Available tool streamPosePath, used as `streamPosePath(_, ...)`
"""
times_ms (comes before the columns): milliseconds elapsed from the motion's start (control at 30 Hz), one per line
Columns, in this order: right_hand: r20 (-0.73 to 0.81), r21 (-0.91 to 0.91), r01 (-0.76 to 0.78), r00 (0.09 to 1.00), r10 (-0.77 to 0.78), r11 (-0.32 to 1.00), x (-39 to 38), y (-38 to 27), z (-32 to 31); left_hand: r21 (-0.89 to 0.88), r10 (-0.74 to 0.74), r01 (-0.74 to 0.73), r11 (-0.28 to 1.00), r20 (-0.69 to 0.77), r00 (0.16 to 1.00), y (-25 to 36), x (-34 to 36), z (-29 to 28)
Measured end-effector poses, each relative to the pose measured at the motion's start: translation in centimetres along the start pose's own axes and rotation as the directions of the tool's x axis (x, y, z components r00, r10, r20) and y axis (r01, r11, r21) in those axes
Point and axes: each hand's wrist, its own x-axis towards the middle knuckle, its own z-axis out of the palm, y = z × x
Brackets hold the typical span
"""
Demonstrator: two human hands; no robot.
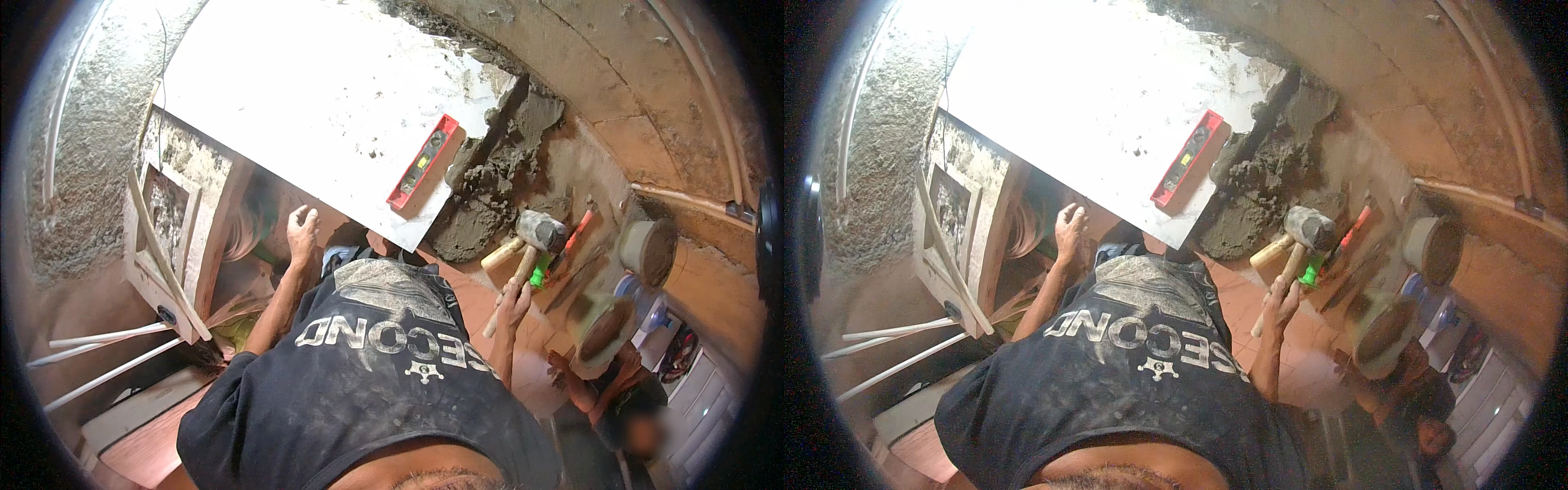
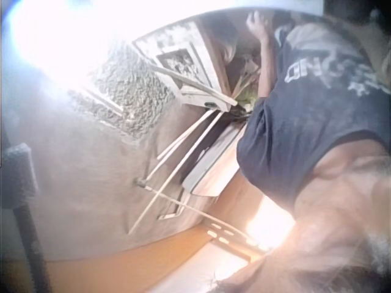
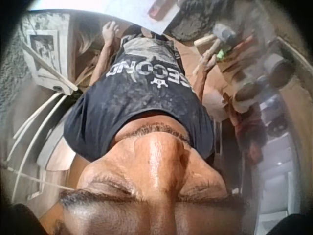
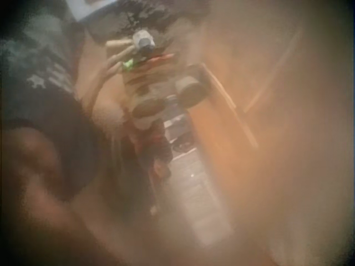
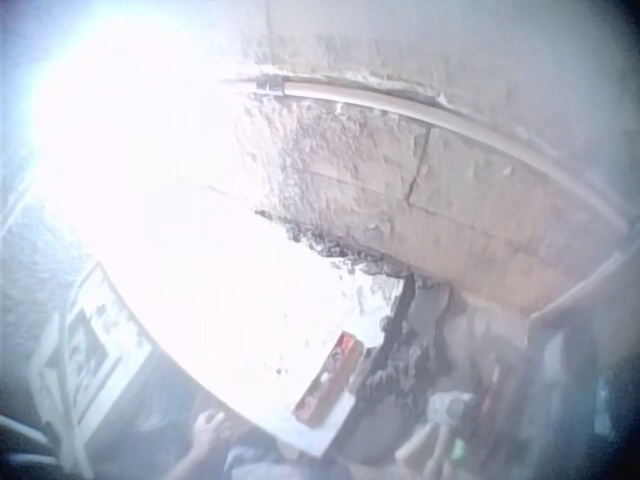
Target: The person applies a large tile to a wall covered in adhesive, hammers it into place with a rubber mallet, uses a spirit level to check alignment, and scrapes away excess mortar from the edges with a trowel.
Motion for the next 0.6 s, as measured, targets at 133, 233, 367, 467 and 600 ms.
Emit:
streamPosePath(133, 0.026, 0.105, -0.012, 1.0, 0.009, 0.994, 1.8, -0.9, 1.4, -0.264, -0.327, 0.344, 0.901, 0.108, 0.939, 0.7, -1.2, 2.7)
streamPosePath(233, 0.021, -0.084, 0.11, 0.994, -0.108, 0.99, 4.3, -0.7, 2.2, -0.312, -0.347, 0.368, 0.876, 0.123, 0.93, 0.9, -0.7, 4.8)
streamPosePath(367, 0.125, -0.27, 0.428, 0.904, -0.409, 0.863, 6.7, -3.6, 4.8, -0.262, -0.335, 0.353, 0.898, 0.113, 0.936, -2.0, 1.5, 5.5)
streamPosePath(467, 0.207, -0.303, 0.489, 0.871, -0.445, 0.818, 8.4, -7.4, 7.6, -0.162, -0.361, 0.367, 0.916, 0.066, 0.93, -0.7, 0.9, 6.4)
streamPosePath(600, 0.301, -0.309, 0.619, 0.784, -0.543, 0.722, 10.4, -13.4, 10.9, -0.124, -0.359, 0.359, 0.925, 0.023, 0.933, -1.1, 1.2, 6.9)
